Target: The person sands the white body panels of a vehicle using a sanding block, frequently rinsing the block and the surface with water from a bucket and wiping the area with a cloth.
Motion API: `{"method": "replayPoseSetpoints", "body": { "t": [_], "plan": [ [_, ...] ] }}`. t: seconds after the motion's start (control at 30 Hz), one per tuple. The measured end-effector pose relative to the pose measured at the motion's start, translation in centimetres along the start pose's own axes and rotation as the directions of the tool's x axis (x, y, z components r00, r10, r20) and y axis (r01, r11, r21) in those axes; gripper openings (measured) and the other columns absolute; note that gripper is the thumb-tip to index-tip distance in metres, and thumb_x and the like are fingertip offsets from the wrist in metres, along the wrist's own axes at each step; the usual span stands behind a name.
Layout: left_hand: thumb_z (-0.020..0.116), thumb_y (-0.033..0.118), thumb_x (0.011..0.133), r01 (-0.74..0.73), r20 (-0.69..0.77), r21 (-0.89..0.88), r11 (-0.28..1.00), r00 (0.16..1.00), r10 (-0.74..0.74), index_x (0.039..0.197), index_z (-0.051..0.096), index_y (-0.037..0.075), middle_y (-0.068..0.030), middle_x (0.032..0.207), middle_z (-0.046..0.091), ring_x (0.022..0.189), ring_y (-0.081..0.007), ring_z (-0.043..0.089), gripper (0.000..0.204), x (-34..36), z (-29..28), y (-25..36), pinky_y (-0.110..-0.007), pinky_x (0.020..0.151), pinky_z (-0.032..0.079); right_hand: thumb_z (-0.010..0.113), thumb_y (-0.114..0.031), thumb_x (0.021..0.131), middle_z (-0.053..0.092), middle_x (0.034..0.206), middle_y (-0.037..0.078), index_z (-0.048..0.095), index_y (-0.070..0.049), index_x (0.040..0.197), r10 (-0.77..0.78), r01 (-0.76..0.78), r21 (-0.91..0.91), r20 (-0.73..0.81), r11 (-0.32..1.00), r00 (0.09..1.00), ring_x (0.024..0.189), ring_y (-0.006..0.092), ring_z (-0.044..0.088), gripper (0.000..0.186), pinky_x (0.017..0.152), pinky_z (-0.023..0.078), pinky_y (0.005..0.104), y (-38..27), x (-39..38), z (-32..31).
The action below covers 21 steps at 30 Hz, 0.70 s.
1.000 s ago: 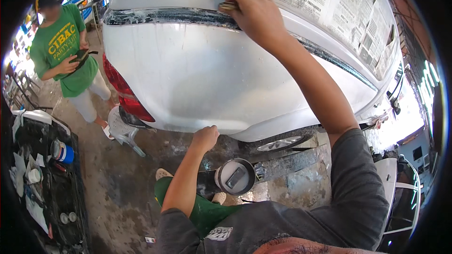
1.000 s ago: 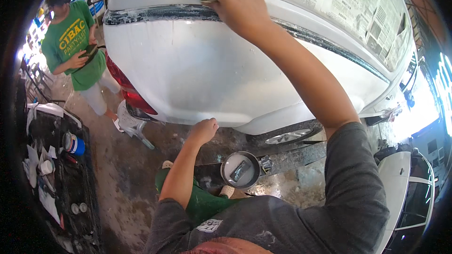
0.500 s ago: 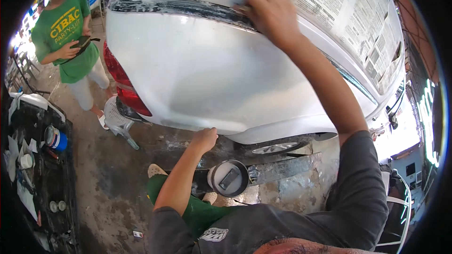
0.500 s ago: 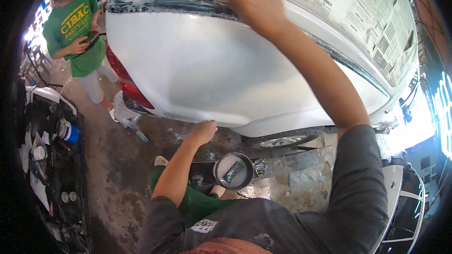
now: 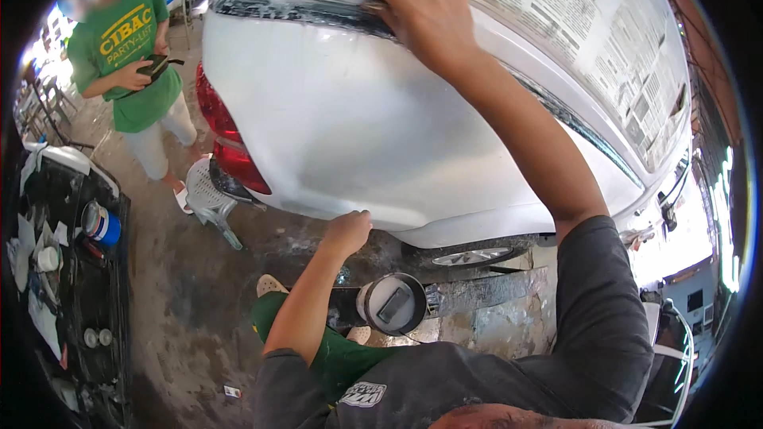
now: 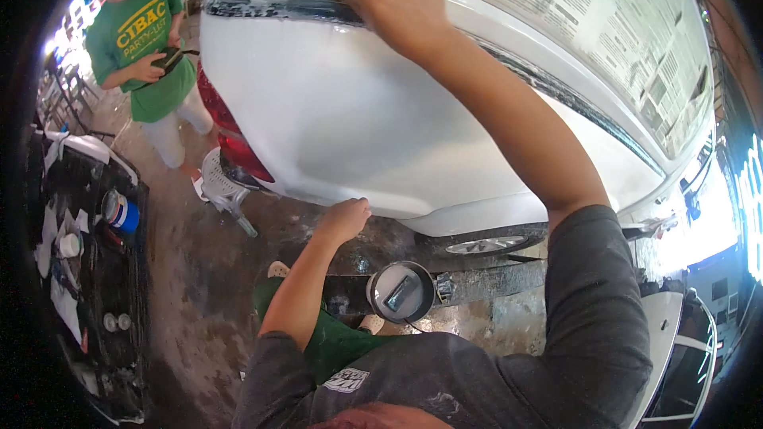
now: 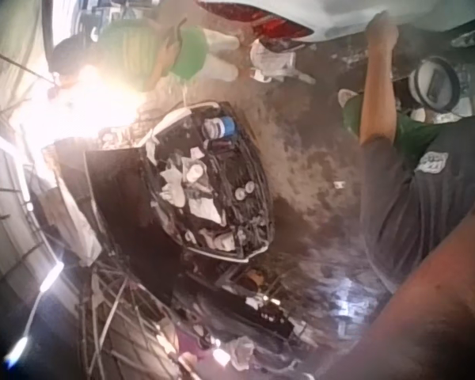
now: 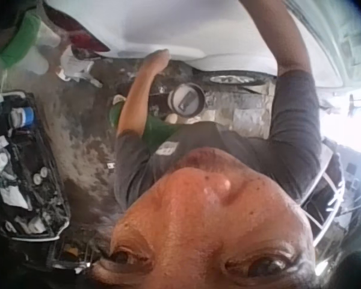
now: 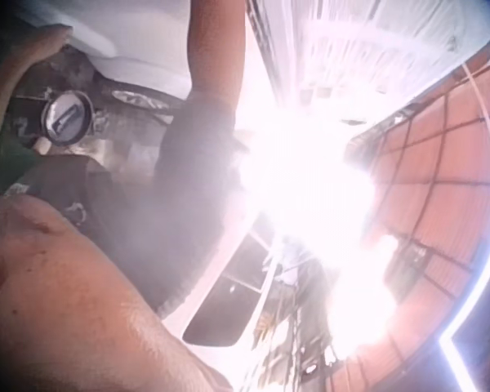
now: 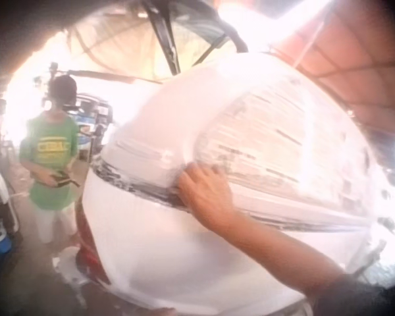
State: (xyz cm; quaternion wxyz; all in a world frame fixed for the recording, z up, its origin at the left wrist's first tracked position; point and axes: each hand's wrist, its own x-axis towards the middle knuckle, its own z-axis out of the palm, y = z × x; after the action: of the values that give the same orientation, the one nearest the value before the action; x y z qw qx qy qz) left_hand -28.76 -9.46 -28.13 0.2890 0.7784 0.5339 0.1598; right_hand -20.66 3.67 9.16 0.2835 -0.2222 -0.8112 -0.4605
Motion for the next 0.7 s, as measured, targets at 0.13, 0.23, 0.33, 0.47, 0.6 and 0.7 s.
{"method": "replayPoseSetpoints", "body": {
  "t": [0.13,0.23,0.33,0.47,0.6,0.7],
  "plan": [
    [0.054,0.027,0.101,-0.01,-0.01,-0.019,1.0,1.0,0.01,0.105,0.06,0.003,-0.0193,0.104,0.069,0.102,-0.041,0.065,0.025,0.3,0.6,-0.5,-0.053,0.086,0.051,0.059,-0.024,0.092,0.064,0.107,0.01,0.064,-0.012,0.098,0.051,-0.075,0.103,0.215,0.992,0.975,0.108,0.0303,0.058,0.015,0.092,0.042,0.0517,-3.1,4.5,0.3],
    [0.057,0.024,0.098,-0.05,-0.06,-0.022,0.999,0.997,0.048,0.101,0.062,0.001,-0.0212,0.098,0.071,0.096,-0.0416,0.068,0.024,0.0,0.9,-0.8,-0.054,0.083,0.053,0.062,-0.018,0.088,0.057,0.088,0.005,0.057,-0.013,0.085,-0.068,0.077,0.098,-0.093,0.992,0.993,0.086,0.0278,0.056,0.007,0.076,0.039,0.045,-4.0,5.8,1.5],
    [0.058,0.024,0.097,-0.072,-0.121,-0.023,0.997,0.99,0.068,0.102,0.063,0.001,-0.0209,0.096,0.071,0.093,-0.0418,0.069,0.024,-0.2,1.1,-1.8,-0.055,0.081,0.054,0.061,-0.019,0.088,0.06,0.092,0.006,0.059,-0.012,0.088,-0.083,0.088,0.09,-0.056,0.992,0.995,0.091,0.0286,0.057,0.007,0.079,0.04,0.0462,-5.4,7.7,2.3],
    [0.059,0.025,0.096,-0.007,-0.125,-0.008,1.0,0.992,0.005,0.103,0.064,0.002,-0.0197,0.096,0.072,0.092,-0.0402,0.07,0.025,-0.4,0.3,-1.9,-0.054,0.081,0.055,0.061,-0.018,0.088,0.06,0.095,0.007,0.06,-0.011,0.088,-0.128,0.137,0.081,-0.109,0.987,0.986,0.094,0.0287,0.057,0.007,0.08,0.04,0.0455,-7.4,10.1,3.2],
    [0.06,0.026,0.095,0.056,-0.128,-0.002,0.998,0.99,-0.056,0.104,0.066,0.003,-0.0188,0.097,0.073,0.093,-0.0382,0.071,0.026,-0.6,-0.6,-2.0,-0.052,0.082,0.056,0.059,-0.019,0.091,0.061,0.114,0.012,0.066,-0.009,0.103,-0.113,0.118,0.031,-0.14,0.993,0.984,0.122,0.0321,0.052,0.017,0.108,0.033,0.0551,-8.9,12.3,5.4],
    [0.055,0.028,0.098,0.035,-0.196,-0.032,0.999,0.98,-0.041,0.099,0.063,0.003,-0.0184,0.093,0.071,0.091,-0.0406,0.069,0.026,-0.8,-0.2,-2.8,-0.055,0.08,0.052,0.061,-0.024,0.092,0.059,0.129,0.015,0.068,-0.008,0.109,-0.082,0.087,0.038,-0.133,0.995,0.988,0.136,0.0344,0.045,0.025,0.12,0.02,0.0611,-10.6,15.0,6.4]
  ]
}}
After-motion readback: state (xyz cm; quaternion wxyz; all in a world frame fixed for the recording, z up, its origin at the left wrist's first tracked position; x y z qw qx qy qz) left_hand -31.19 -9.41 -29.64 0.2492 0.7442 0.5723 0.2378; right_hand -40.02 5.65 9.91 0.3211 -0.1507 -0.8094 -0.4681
